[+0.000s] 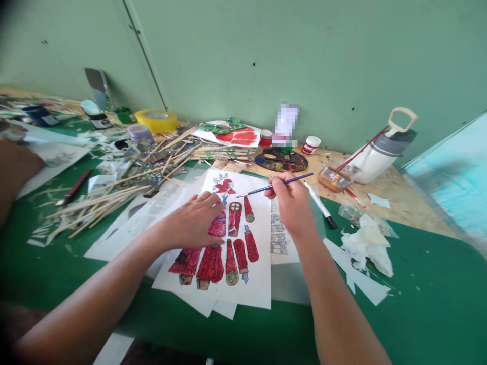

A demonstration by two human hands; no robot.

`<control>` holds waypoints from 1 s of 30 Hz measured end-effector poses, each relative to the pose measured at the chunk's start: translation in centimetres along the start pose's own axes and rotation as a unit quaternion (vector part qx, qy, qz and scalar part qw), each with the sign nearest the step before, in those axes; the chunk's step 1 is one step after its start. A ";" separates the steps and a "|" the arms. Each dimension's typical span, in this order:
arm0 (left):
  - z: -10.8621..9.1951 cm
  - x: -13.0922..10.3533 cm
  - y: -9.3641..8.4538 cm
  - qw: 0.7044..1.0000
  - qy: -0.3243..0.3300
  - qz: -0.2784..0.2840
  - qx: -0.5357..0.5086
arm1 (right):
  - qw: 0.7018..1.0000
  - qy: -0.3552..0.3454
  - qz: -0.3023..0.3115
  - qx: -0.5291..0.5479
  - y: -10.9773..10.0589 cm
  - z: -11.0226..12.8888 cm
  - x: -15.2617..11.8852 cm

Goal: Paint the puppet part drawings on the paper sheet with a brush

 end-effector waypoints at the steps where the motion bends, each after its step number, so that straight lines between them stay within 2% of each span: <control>1: 0.0 0.0 -0.1 1.000 0.000 -0.002 0.001 | 1.000 0.003 0.006 -0.004 0.2 -0.1 0.0; 8: -0.2 -0.1 0.0 1.000 0.001 0.007 0.009 | 0.998 0.029 0.024 -0.046 1.3 0.1 -0.5; 14: -0.2 -0.1 0.1 1.000 -0.005 0.016 0.008 | 0.995 0.016 0.042 -0.090 2.7 0.8 -1.2; 20: 0.0 0.0 0.6 1.000 -0.006 0.010 0.014 | 0.995 -0.008 0.015 -0.096 2.1 1.1 -1.4; 30: -0.1 0.1 0.3 1.000 -0.002 0.024 0.017 | 0.989 0.000 0.032 -0.142 2.7 1.0 -1.6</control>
Point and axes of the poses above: each hand's wrist, its own x-axis towards the middle knuckle, its own y-axis out of the palm, z = x × y, the point moved 10 cm from there along x, towards the middle knuckle, and after that the axes turned 14 degrees about y, right-handed, at the moved point
